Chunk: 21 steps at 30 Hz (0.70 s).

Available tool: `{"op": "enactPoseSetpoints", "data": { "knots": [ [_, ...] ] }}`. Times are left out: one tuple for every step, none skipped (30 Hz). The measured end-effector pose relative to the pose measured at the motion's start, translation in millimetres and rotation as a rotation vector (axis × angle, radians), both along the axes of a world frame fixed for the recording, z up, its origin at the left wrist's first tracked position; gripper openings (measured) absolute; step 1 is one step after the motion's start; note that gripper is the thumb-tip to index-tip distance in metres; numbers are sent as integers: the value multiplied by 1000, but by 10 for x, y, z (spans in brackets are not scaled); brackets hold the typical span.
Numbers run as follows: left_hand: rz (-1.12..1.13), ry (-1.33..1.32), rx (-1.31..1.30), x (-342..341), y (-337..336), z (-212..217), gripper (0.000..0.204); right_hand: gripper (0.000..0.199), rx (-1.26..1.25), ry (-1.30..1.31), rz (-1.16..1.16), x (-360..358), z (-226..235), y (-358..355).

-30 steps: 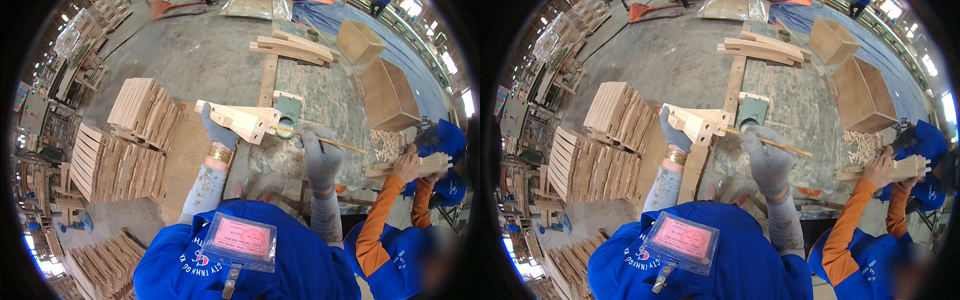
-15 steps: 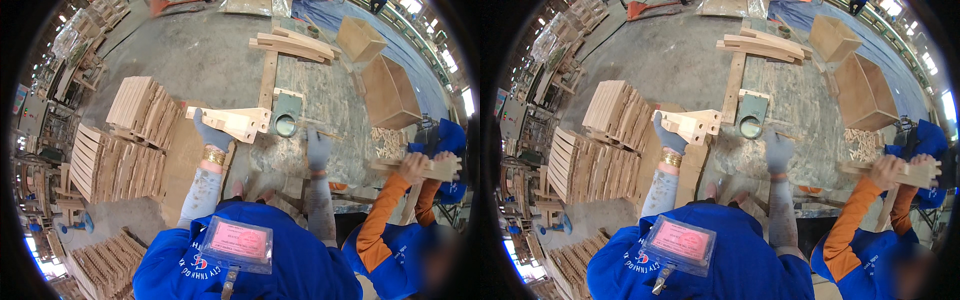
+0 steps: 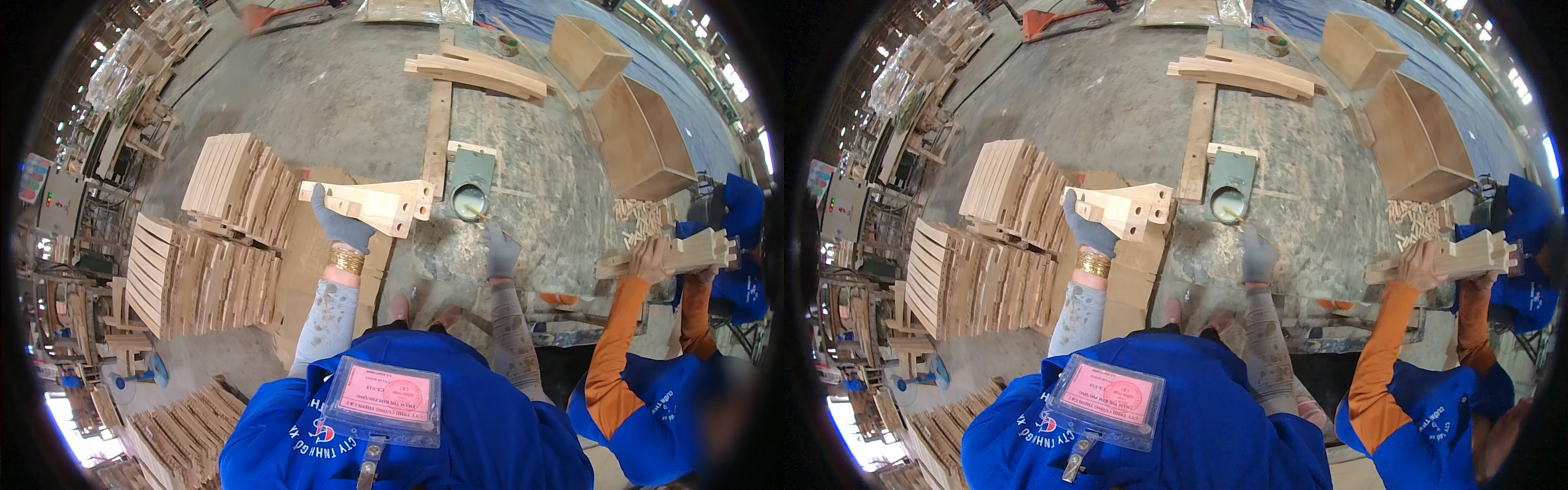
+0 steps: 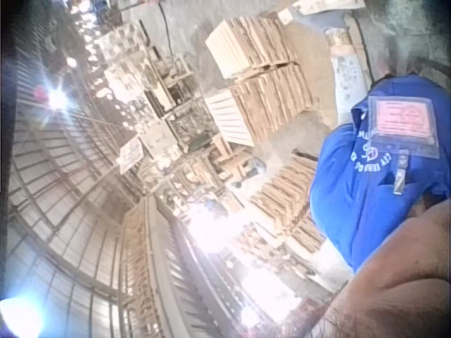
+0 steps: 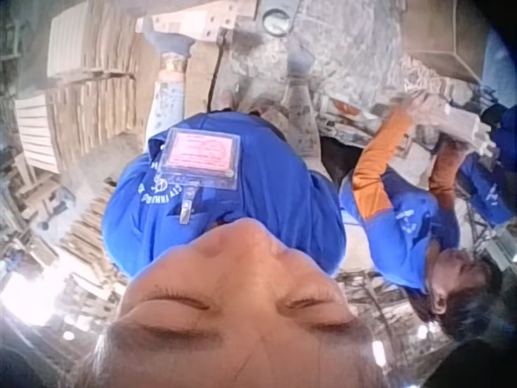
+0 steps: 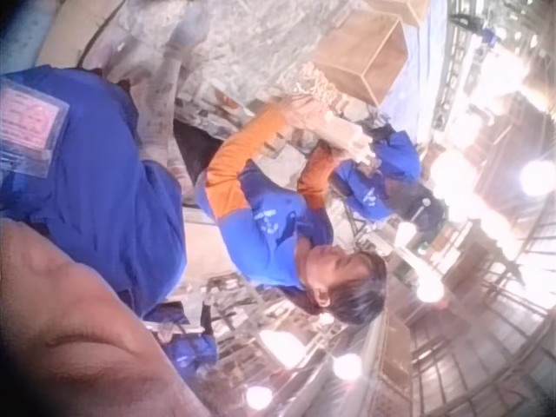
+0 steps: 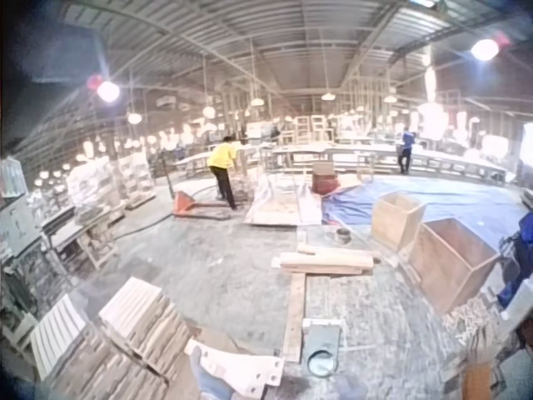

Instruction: The person applies glue to the holes of small wooden blocks using a thin stick. They pick up a block, dip the stick into a container of glue, and carefully apply it to the holes before placing the block down. The process is repeated for multiple blocks in a factory setting.

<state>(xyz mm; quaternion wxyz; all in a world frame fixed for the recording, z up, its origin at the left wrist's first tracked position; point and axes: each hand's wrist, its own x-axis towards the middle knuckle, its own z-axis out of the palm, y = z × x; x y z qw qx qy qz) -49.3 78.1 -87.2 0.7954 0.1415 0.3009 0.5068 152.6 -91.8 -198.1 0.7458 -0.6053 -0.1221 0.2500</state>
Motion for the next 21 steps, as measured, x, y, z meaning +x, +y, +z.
{"op": "enactPoseSetpoints", "data": {
  "knots": [
    [-7, 22, 6, 11, 5, -7, 75, 25, 25, 157, -36, -7, -19, -2],
    [-10, 45, 12, 8, 13, -34, 80, 26, 51, 315, -68, -19, -37, -1],
    [-20, 34, 8, 1, 27, -61, 80, 28, 73, 399, -102, -29, -55, 5],
    [-30, 22, 3, -11, 47, -84, 80, 30, 94, 484, -135, -36, -72, 19],
    [-45, 12, -1, -1, 56, -85, 79, 32, 118, 568, -174, -35, -91, 28],
    [-59, 9, -7, 7, 50, -91, 79, 32, 98, 626, -213, -21, -107, 55],
    [-72, 6, -13, 13, 32, -98, 79, 33, 79, 684, -251, 1, -120, 94],
    [-87, 5, -20, 28, 20, -95, 79, 33, 59, 744, -291, 8, -152, 118],
    [-101, -5, -31, 51, 17, -96, 79, 32, 119, 749, -277, 44, -222, 101],
    [-117, -15, -42, 83, 12, -96, 79, 30, 181, 752, -265, 101, -281, 67],
    [-116, -22, -46, 74, 31, -115, 79, 27, 139, 549, -207, 118, -265, 73],
    [-112, -11, -43, 88, 46, -135, 80, 25, 99, 346, -180, 141, -243, 56],
    [-110, -1, -39, 119, 57, -153, 80, 22, -41, -68, -129, 161, -215, -15],
    [-99, 10, -35, 125, 83, -194, 81, 22, -66, -203, -94, 150, -60, -21],
    [-104, -9, -54, 141, 90, -202, 82, 22, -88, -341, -72, 149, 110, -42],
    [-88, -25, -71, 100, 100, -227, 82, 24, 7, -195, -57, 69, 515, -11],
    [-84, -52, -92, 85, 102, -236, 83, 25, 94, -58, -51, -5, 902, -6],
    [-77, -61, -104, 103, 104, -222, 83, 26, 76, -252, -57, -46, 1141, -29],
    [-76, -69, -118, 134, 110, -209, 83, 27, 56, -445, -68, -81, 1331, -58],
    [-72, -74, -131, 159, 114, -198, 83, 29, 35, -635, -77, -123, 1510, -82],
    [-76, -59, -137, 192, 95, -158, 83, 26, 51, -549, -35, -184, 1710, -103]
  ]
}}
